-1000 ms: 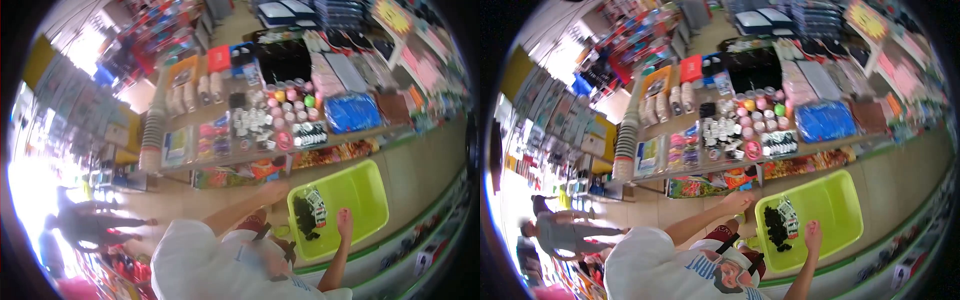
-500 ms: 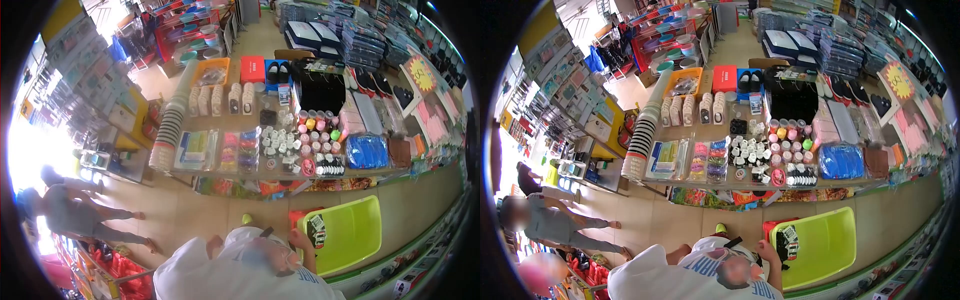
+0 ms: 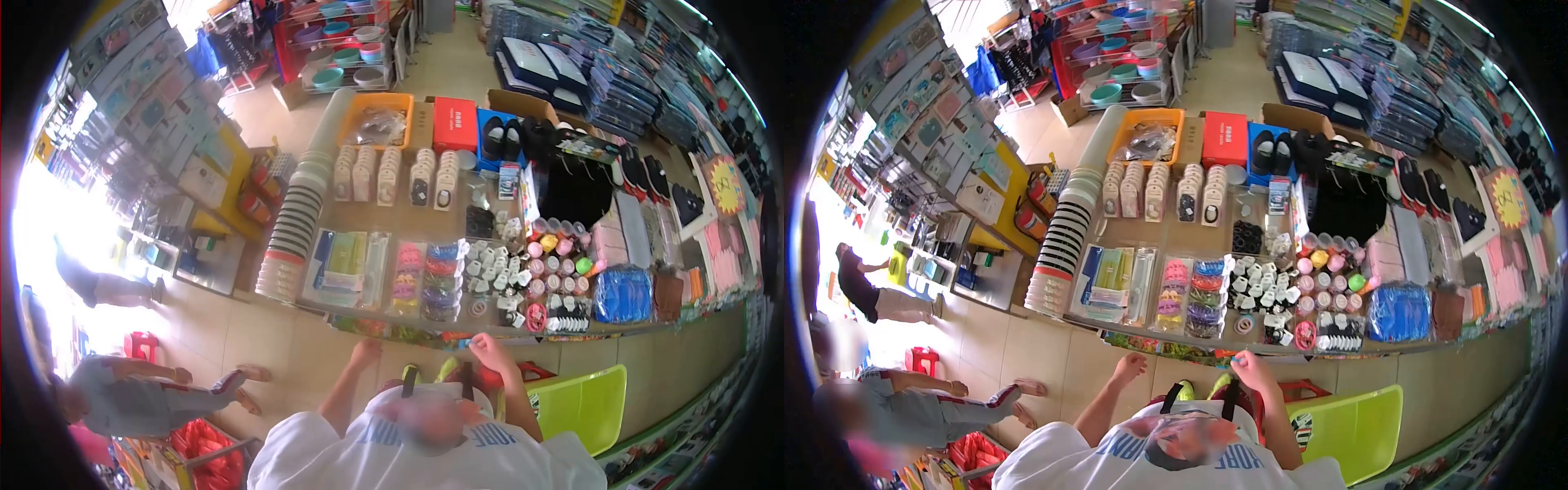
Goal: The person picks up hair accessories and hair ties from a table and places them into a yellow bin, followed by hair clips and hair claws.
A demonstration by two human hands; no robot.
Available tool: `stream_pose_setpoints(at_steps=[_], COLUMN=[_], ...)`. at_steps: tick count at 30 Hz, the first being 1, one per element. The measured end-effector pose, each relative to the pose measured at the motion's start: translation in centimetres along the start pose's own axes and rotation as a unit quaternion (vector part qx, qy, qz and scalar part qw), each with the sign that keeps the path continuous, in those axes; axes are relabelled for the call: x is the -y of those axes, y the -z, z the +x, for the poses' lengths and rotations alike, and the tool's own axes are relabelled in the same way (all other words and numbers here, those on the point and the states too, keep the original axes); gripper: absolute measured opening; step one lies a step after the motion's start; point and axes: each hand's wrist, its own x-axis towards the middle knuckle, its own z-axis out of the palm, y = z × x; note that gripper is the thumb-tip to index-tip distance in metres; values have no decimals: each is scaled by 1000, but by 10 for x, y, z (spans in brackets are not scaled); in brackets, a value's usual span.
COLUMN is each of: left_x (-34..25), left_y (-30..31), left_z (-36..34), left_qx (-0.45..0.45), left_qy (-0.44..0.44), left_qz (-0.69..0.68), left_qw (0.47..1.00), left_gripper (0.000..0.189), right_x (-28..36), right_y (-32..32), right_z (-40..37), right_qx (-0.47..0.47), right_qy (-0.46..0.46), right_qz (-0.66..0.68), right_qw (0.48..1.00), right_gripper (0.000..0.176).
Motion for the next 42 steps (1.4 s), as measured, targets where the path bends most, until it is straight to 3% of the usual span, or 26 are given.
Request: stream_pose_setpoints(at_steps=[3, 6, 8, 10, 12, 14, 17, 18, 20, 21, 24, 25, 27, 29, 30, 31, 34, 35, 36, 38, 39, 42], left_x=[45, 71, 110, 144, 105, 131, 117, 113, 94, 79, -15, -4, 1, -84, -76, -138, -232, -257, -255, -299, -316, -363], left_y=[6, 4, -8, -27, -44, -55, -75, -74, -64, -58, -29, -18, 4, 38, 52, 67, 90, 90, 84, 74, 69, 47], left_z=[4, -39, -71, -108, -144, -158, -161, -159, -156, -148, -126, -114, -93, -70, -48, -37, 32, 57, 98, 157, 187, 261], left_qx=[-11, -50, -57, -54, -84, -51, -107, -123, -155, -166, -155, -143, -194, -195, -200, -166, -140, -125, -115, -79, -77, -48], left_qy=[21, 182, 233, 234, 292, 294, 205, 216, 238, 205, 268, 286, 148, 77, -29, -20, -72, -82, -95, -239, -285, -287], left_qz=[-64, -276, -203, -316, 3, -23, 31, 10, -38, -57, -65, -142, -16, 93, 136, 154, 143, 114, 96, 87, 139, 199], left_qw=[998, 942, 949, 918, 953, 954, 972, 969, 958, 963, 949, 937, 970, 973, 970, 974, 977, 982, 984, 964, 945, 936], left_gripper=[25, 24, 25, 31, 29, 34, 33, 33, 33, 30, 23, 21, 20, 20, 19, 20, 22, 23, 25, 21, 20, 19], right_x=[20, 25, 45, 52, 78, 81, 106, 115, 123, 126, 126, 123, 120, 122, 123, 123, 118, 116, 117, 114, 98, 68], right_y=[14, 24, 39, 43, 56, 59, 67, 68, 64, 62, 51, 47, 45, 52, 55, 58, 66, 71, 74, 77, 70, 54], right_z=[62, 142, 202, 273, 334, 402, 456, 464, 481, 490, 503, 507, 510, 500, 491, 481, 427, 398, 366, 296, 266, 218], right_qx=[14, 23, 14, -35, -37, -89, -148, -153, -116, -98, -101, -105, -109, -126, -140, -155, -208, -187, -167, -137, -130, -135], right_qy=[48, 64, 101, 130, 91, 49, -26, -60, -79, -86, -56, -62, -98, -103, -87, -70, 5, 18, 33, 78, 56, 19], right_qz=[49, 48, 15, 13, 68, -42, -163, -189, -217, -232, -241, -248, -229, -211, -202, -193, -51, -21, 9, 27, 42, 147], right_qw=[998, 997, 995, 991, 993, 994, 975, 968, 966, 964, 964, 961, 962, 964, 965, 966, 977, 982, 985, 987, 989, 980], right_gripper=[23, 20, 22, 25, 24, 35, 50, 55, 63, 67, 78, 75, 71, 68, 67, 66, 63, 60, 57, 54, 52, 47])
